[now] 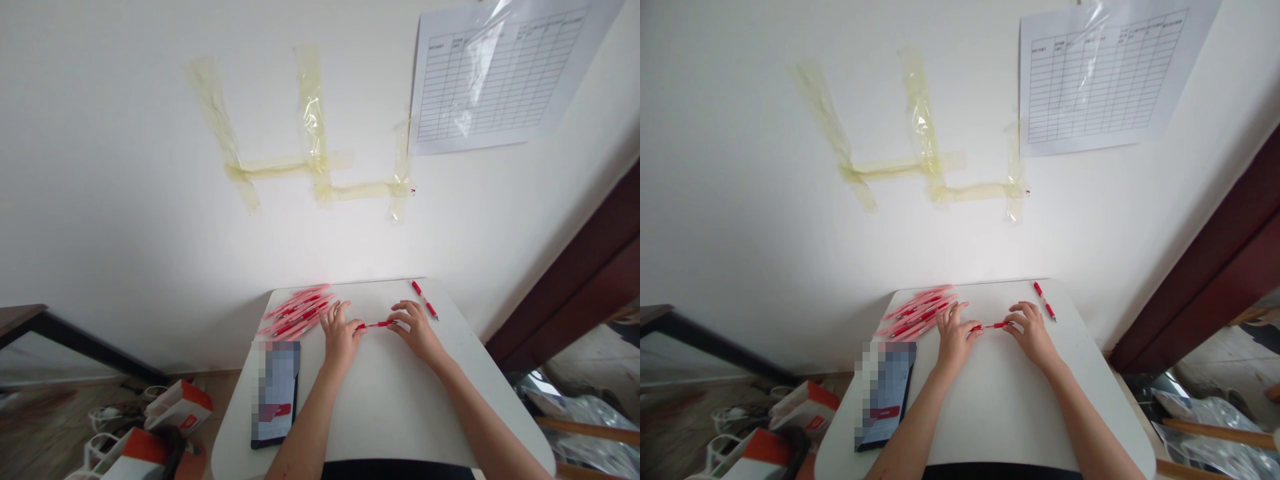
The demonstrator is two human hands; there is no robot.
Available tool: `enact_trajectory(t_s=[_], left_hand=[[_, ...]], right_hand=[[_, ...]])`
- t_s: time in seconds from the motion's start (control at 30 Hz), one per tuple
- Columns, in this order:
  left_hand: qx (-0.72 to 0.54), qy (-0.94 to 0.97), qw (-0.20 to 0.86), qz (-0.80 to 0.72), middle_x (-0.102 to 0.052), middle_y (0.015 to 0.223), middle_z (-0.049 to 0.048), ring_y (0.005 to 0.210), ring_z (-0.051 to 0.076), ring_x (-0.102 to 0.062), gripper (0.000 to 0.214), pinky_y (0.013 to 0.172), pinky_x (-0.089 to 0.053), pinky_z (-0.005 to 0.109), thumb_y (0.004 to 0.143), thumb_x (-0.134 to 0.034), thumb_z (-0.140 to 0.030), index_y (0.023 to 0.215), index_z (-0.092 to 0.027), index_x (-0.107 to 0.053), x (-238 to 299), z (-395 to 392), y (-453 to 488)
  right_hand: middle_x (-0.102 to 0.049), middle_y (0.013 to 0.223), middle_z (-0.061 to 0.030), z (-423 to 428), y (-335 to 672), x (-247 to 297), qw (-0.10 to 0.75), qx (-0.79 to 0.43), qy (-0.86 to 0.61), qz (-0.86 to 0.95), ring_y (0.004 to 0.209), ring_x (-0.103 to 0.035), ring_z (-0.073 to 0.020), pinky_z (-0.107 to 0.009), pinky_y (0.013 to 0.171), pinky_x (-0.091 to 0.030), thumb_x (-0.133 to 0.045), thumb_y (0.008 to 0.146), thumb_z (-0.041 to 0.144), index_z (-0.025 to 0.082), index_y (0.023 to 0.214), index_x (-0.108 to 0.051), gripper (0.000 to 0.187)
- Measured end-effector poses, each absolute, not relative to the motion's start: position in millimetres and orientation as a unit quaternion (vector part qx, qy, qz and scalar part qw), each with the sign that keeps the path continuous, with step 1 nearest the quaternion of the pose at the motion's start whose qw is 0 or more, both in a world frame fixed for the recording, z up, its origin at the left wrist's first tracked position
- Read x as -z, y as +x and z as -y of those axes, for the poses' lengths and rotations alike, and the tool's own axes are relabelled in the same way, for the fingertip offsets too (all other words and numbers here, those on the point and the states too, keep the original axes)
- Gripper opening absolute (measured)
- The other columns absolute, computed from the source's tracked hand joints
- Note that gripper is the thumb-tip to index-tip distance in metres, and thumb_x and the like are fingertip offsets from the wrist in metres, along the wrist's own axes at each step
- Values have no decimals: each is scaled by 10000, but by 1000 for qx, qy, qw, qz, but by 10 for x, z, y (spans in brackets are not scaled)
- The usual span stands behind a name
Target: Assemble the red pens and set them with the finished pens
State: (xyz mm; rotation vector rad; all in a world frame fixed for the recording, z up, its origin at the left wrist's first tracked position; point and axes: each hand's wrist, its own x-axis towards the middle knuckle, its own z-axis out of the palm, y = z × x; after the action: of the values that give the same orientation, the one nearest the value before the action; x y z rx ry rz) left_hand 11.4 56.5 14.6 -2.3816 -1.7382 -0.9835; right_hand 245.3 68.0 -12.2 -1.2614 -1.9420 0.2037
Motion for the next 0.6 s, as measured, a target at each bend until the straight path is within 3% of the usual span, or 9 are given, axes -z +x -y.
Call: enact_trajectory(t_s=[0.6], left_hand=[[330,-770,30,544,-593,1390,8,1347,347,-436,81,1170,-136,770,767,-808,-297,832,-342,-789,-178,-513,148]], right_hand=[[-641,1125,-95,-648,2403,129,341,-29,-541,769,1259,-466,-357,-565,996,-436,-659,901,284,301,882,-780,124]])
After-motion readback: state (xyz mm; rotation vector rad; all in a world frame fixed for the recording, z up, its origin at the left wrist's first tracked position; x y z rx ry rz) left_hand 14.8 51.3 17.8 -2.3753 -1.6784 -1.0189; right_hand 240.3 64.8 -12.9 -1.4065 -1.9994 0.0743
